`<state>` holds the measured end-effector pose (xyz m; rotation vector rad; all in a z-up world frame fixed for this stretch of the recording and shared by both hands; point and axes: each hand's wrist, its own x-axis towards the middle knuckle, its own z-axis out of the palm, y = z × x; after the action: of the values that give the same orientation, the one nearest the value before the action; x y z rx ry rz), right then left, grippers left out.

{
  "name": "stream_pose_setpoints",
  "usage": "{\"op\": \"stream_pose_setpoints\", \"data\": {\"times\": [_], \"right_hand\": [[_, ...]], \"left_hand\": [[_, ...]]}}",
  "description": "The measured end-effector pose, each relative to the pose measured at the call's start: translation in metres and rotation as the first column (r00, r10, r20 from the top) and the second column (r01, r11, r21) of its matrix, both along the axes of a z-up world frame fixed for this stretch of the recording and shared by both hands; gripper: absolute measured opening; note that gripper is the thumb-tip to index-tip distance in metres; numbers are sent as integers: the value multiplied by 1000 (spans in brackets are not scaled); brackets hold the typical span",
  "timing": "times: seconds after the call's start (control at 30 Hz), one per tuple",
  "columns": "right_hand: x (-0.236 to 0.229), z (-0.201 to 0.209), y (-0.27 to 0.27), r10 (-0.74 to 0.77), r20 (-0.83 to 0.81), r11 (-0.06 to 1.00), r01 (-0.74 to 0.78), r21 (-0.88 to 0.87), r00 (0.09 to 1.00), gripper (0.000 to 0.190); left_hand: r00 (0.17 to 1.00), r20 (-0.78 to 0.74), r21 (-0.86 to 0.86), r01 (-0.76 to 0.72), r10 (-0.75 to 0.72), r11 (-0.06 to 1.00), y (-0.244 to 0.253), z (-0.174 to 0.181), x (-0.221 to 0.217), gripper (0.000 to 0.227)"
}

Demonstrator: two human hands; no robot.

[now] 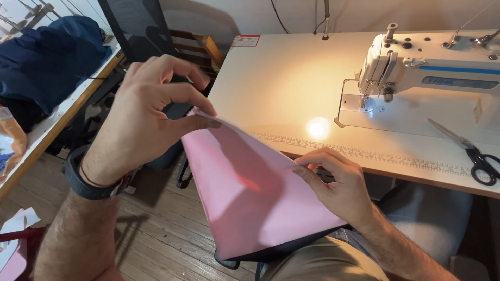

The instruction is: Preparing and trimming fabric pieces for sewing.

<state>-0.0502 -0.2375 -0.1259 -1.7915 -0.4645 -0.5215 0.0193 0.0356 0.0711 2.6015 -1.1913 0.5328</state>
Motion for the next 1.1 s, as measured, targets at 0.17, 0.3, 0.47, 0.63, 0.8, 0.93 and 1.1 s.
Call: {"op": "stream_pose_setpoints", "data": {"times": [0.17, 0.3, 0.47, 0.63, 0.8, 0.93, 1.1], "right_hand": [[9, -31, -14, -120, -156, 985, 98, -142, 980, 49], [3, -45, -5, -142, -167, 990, 142, -11, 976, 19], [-13, -68, 7, 179, -440, 937, -16, 350, 880, 18], [-25, -139, -8, 143, -645, 849, 242, 471, 751, 24], [-20, -188, -20, 36, -782, 773, 479, 417, 622, 18], [-10, -184, -23, 26, -804, 787, 483, 383, 595, 18], [-5, -215, -21, -44, -794, 809, 488, 327, 607, 18]], "left_hand": [[947, -259, -452, 57, -192, 890, 12, -10, 22, 15], [987, -11, -469, 137, -161, 873, -20, -15, 46, 12], [940, 320, -311, 222, -118, 924, -77, -52, 134, 19], [966, 173, -288, 234, -190, 929, -164, -229, 243, 7], [951, -309, -153, -24, -25, 988, -216, -345, 259, 13], [999, 38, -215, 11, -3, 977, -202, -307, 199, 49], [940, -59, -92, 330, -336, 940, -174, -296, 81, 53]]}}
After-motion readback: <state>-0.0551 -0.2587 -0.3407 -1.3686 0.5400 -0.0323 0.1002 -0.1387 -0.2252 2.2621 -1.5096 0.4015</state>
